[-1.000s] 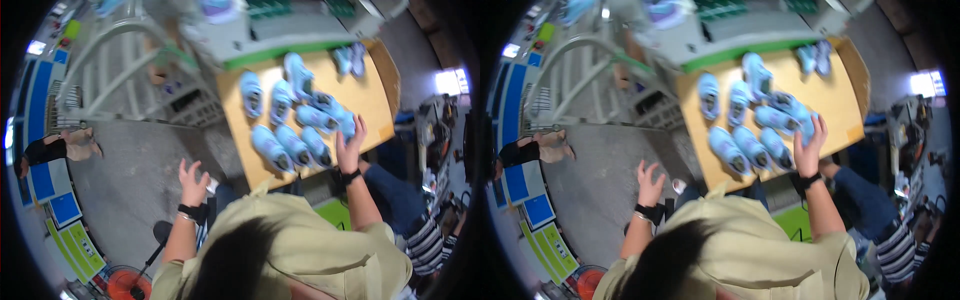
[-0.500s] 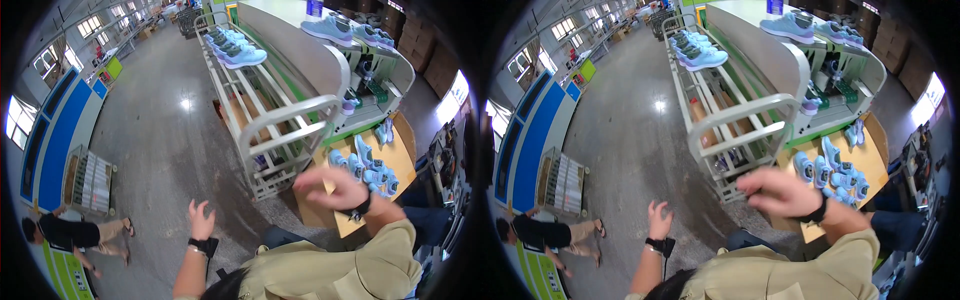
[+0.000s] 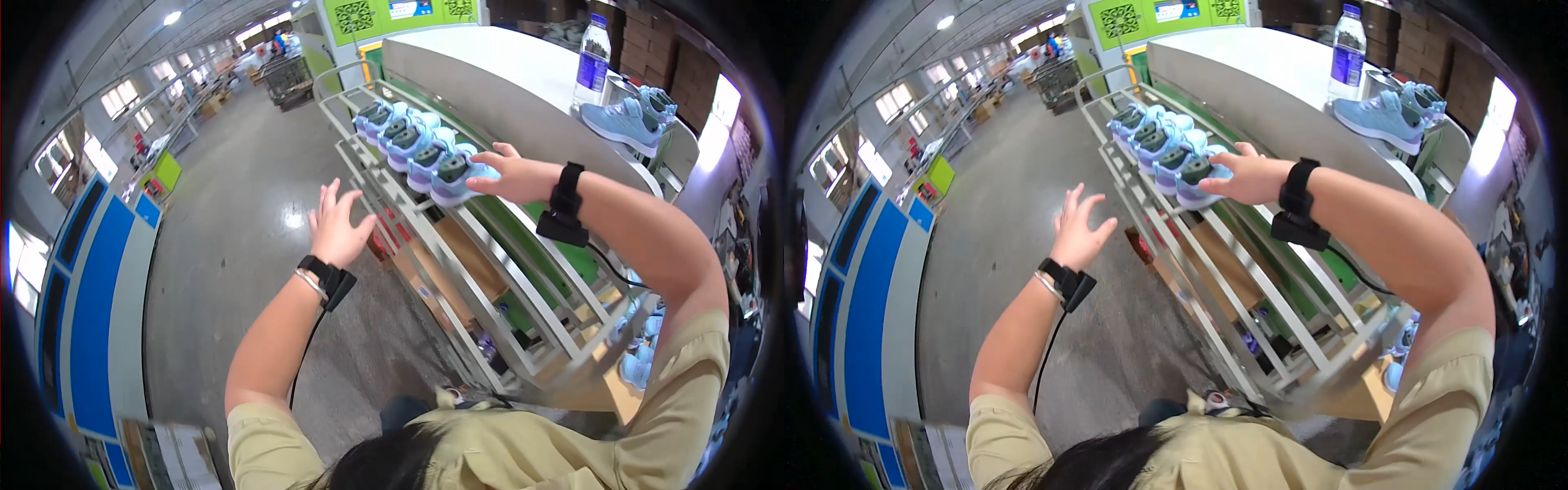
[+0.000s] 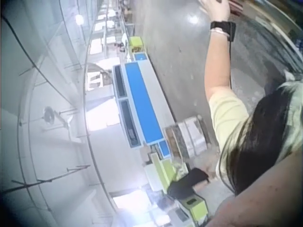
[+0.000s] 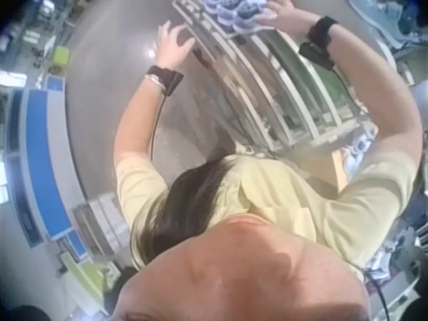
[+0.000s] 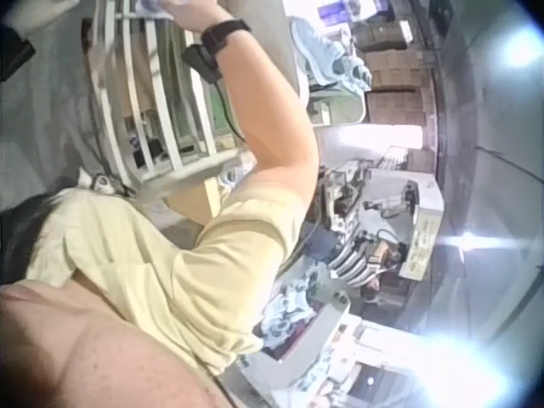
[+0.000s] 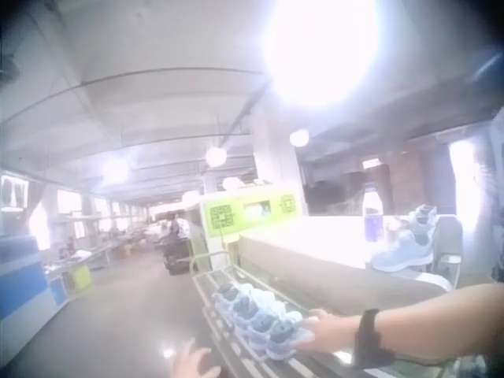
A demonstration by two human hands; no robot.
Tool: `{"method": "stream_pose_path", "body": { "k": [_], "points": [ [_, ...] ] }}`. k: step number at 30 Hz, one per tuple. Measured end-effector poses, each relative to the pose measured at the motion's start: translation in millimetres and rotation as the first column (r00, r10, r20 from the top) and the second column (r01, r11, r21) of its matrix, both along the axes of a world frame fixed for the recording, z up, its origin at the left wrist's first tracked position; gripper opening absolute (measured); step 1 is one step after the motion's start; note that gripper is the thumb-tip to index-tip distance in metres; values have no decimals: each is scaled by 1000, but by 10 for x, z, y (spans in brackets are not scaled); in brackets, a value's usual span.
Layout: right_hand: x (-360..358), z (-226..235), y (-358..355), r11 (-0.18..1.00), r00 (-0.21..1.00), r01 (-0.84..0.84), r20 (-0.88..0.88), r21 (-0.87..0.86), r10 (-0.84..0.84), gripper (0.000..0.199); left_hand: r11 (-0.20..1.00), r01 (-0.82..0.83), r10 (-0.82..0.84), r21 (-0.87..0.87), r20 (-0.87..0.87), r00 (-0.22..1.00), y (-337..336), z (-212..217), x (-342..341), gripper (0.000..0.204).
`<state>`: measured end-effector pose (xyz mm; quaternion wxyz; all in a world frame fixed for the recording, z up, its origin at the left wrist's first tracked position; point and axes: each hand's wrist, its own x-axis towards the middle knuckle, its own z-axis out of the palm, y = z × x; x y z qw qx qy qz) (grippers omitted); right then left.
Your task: Sort and organize shoes on a workbench and place them into a processing machine.
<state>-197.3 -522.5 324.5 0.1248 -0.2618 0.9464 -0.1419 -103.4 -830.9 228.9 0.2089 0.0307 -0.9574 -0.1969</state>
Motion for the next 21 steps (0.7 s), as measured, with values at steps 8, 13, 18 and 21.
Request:
{"method": "stream_pose_path", "body": {
  "k": [8, 13, 18, 21],
  "points": [
    [-143, -112, -624, 933, 927, 359, 123, -9, -355, 82, 910, 414, -411, 13, 154, 899, -365, 231, -2373, 84],
    [-331, -229, -1308, 783, 791, 612, 85, -116, -606, 92, 791, 608, -599, 64, 281, 750, -342, 278, -2672, 96],
    [-683, -562, -1811, 603, 585, 781, -148, -160, -797, 98, 781, 615, -617, 106, 277, 737, -332, 283, -2636, 93],
    [-658, -682, -1581, 477, 460, 860, -130, -179, -878, 100, 748, 658, -658, 86, 218, 720, -502, 140, -2612, 89]
  ]
}}
